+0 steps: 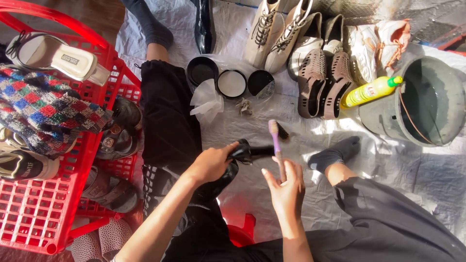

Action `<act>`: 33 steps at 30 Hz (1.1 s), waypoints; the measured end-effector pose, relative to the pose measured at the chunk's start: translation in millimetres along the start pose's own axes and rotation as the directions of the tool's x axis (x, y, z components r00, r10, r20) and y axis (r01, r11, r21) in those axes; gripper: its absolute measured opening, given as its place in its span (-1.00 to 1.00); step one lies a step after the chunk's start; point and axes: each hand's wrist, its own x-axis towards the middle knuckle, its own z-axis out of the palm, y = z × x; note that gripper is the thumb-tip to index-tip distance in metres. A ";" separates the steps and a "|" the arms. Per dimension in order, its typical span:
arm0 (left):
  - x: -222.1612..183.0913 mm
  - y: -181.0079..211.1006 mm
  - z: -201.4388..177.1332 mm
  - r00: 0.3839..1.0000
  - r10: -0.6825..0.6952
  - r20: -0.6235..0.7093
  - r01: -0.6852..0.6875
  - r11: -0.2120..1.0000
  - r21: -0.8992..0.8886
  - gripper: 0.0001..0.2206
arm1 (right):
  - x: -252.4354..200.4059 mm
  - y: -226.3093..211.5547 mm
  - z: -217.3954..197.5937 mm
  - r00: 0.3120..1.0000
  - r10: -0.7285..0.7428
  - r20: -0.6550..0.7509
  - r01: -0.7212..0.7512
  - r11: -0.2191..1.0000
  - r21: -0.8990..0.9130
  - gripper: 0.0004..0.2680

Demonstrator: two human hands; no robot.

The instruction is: Brushing and wiping a black leather boot to clean or polish it using a toothbrush and a cloth.

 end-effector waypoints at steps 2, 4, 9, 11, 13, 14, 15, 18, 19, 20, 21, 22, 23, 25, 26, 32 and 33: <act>-1.0 12.5 2.5 0.996 0.036 0.078 -0.042 0.997 0.072 -0.44 | -0.3 2.1 9.9 1.000 -0.007 0.026 0.006 0.999 0.035 -0.61; 0.8 14.7 5.3 0.990 0.095 0.108 -0.103 0.992 0.076 -0.45 | -1.7 9.5 13.4 0.997 0.011 0.082 -0.014 1.000 0.028 -0.58; 11.5 13.4 3.0 0.957 0.202 0.210 -0.222 0.972 0.079 -0.52 | -5.3 29.6 28.0 0.964 0.173 0.200 -0.139 0.975 -0.174 -0.58; 13.1 18.5 -7.2 0.935 0.172 0.310 -0.180 0.984 -0.004 -0.54 | -4.7 32.8 29.9 0.959 0.185 0.216 -0.134 0.964 -0.230 -0.61; 15.3 24.3 -27.7 0.903 0.170 0.395 -0.197 0.980 0.030 -0.44 | -6.2 33.9 33.7 0.963 0.175 0.207 -0.132 0.970 -0.206 -0.61; 17.0 27.8 -37.8 0.863 0.164 0.477 -0.218 0.974 0.061 -0.29 | -6.5 34.8 35.1 0.966 0.166 0.197 -0.130 0.975 -0.183 -0.61; 22.2 22.8 -53.5 0.863 0.164 0.477 -0.220 0.973 0.063 -0.29 | -7.0 39.5 37.5 0.967 0.166 0.195 -0.131 0.975 -0.182 -0.61; 45.5 7.1 -101.9 0.716 0.469 0.517 -0.445 0.877 -0.179 0.11 | -11.7 47.9 42.7 0.952 0.237 0.192 -0.202 0.962 -0.186 -0.60; 58.7 2.2 -119.0 0.790 0.406 0.459 -0.373 0.913 -0.166 -0.04 | -14.5 47.1 42.3 0.960 0.227 0.162 -0.200 0.966 -0.165 -0.60; 72.4 -2.8 -136.3 0.854 0.336 0.397 -0.297 0.942 -0.158 -0.18 | -17.0 46.1 42.2 0.967 0.216 0.132 -0.197 0.970 -0.144 -0.60; 102.6 -19.1 -140.8 0.854 0.335 0.397 -0.296 0.942 -0.157 -0.18 | -17.5 43.3 42.4 0.967 0.216 0.132 -0.197 0.970 -0.143 -0.60; 133.0 -35.9 -145.2 0.967 0.138 0.214 -0.086 0.968 -0.237 -0.52 | -18.0 40.5 43.0 0.940 0.310 0.143 -0.283 0.942 -0.180 -0.58; 163.3 -53.2 -148.8 0.995 -0.095 0.043 0.104 0.931 -0.351 -0.85 | -19.2 38.0 43.6 0.903 0.402 0.150 -0.366 0.904 -0.219 -0.56; 245.4 -118.6 -149.5 0.965 -0.186 -0.186 0.120 0.941 -0.316 -0.78 | -29.4 56.0 59.1 0.901 0.418 0.119 -0.374 0.885 -0.276 -0.55; 287.7 -151.1 -150.5 0.876 -0.255 -0.409 0.143 0.948 -0.285 -0.70 | -33.7 64.8 67.5 0.898 0.431 0.087 -0.381 0.863 -0.332 -0.54; 285.6 -107.0 -322.5 0.520 -0.616 -0.592 -0.691 0.105 -0.715 0.13 | -51.8 133.9 105.5 0.994 0.080 -0.076 -0.088 0.990 -0.110 -0.59; 339.9 -145.8 -278.6 0.520 -0.616 -0.591 -0.690 0.105 -0.716 0.13 | -53.2 139.1 110.3 0.994 0.081 -0.076 -0.089 0.990 -0.111 -0.59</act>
